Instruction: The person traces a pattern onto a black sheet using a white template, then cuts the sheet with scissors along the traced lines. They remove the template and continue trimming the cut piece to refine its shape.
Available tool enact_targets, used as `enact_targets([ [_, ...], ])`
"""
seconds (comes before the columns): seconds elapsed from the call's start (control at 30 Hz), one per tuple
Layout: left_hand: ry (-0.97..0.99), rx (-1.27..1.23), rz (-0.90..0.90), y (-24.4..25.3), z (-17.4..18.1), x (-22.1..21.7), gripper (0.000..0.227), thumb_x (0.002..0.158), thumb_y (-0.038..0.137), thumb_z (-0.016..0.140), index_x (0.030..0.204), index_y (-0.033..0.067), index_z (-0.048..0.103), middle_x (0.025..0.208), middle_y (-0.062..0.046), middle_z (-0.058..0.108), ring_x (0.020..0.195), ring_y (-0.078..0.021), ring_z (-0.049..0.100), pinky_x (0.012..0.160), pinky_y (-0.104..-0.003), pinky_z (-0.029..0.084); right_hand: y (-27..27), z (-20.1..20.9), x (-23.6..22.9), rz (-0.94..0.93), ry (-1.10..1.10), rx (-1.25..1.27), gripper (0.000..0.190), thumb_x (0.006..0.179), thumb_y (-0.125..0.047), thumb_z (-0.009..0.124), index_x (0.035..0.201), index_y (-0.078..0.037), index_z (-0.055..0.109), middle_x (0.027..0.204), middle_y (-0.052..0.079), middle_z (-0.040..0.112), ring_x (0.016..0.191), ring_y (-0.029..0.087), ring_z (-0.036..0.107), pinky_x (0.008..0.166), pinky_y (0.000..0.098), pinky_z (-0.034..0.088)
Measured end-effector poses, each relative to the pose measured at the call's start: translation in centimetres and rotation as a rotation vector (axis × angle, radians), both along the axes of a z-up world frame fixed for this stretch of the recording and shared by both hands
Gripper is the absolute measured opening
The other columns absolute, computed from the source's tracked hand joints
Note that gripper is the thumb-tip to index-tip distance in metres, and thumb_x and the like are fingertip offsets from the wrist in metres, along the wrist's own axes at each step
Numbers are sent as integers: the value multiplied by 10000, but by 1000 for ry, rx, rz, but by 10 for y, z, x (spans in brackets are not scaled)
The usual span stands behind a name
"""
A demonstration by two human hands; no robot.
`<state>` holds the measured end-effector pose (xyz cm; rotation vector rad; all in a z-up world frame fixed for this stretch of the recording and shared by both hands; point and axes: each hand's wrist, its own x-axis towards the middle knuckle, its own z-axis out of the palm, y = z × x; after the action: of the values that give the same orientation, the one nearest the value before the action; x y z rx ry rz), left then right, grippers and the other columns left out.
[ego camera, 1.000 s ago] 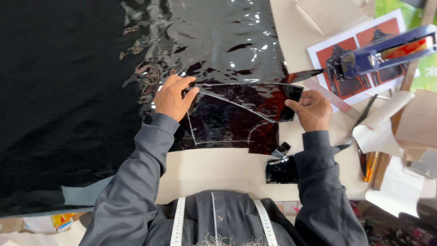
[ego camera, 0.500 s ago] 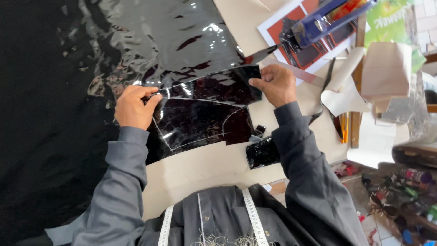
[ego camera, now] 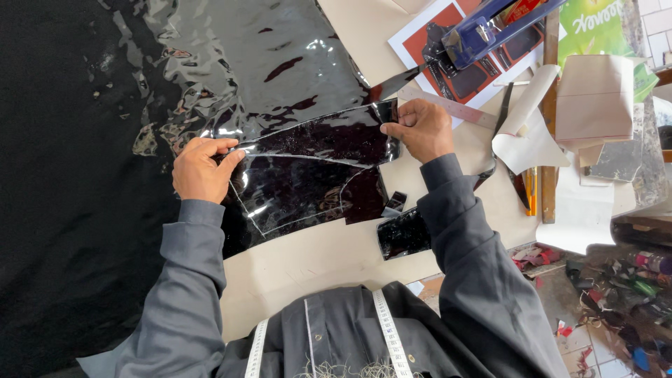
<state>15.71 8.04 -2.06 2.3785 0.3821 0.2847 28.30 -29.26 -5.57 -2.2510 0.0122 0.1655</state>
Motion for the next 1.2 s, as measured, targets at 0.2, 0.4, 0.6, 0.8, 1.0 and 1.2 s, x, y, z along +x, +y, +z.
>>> enact_targets([
  [0.2,-36,30,-3,-6,10,2,257,787,179,881,1024,114,804,901,-16,691,811,-206,669,698,-348,520,8,9,-5,23,-101,-78,425,688,-219,963,976,-21,722,773,83,709,674,163,668,620,314,542],
  [0.4,-289,59,-56,-33,28,-27,230,942,159,788,1109,18,715,1035,-107,649,916,-298,658,793,-388,536,-52,51,-71,125,-412,-110,234,902,-138,798,1076,-26,688,996,123,717,764,246,699,668,346,535],
  [0.6,-33,-34,-370,-145,6,-77,266,812,342,778,989,144,757,937,-64,690,821,-296,691,687,-439,553,-70,58,-159,139,-178,-246,330,790,-171,809,1086,-64,709,989,155,665,868,320,654,769,415,542],
  [0.8,88,69,-381,-215,-29,-106,266,820,292,744,1019,121,698,991,-84,659,890,-326,680,720,-475,548,-44,58,-175,594,-469,-183,664,675,-156,811,1302,-82,605,1255,162,623,1170,367,557,1007,476,415],
  [1.0,14,26,-201,-255,-20,-120,88,837,200,724,910,152,710,934,-31,672,871,-304,685,688,-476,537,-34,50,-162,853,-376,-278,774,616,-82,812,1357,-105,592,1158,98,660,1096,353,567,910,478,427],
  [1.2,-57,-51,267,-261,-27,-146,94,856,216,698,899,139,668,902,-27,664,810,-280,677,686,-424,547,-49,55,-141,1079,-461,-190,410,707,-61,752,1108,-144,739,940,50,716,932,308,643,789,421,512],
])
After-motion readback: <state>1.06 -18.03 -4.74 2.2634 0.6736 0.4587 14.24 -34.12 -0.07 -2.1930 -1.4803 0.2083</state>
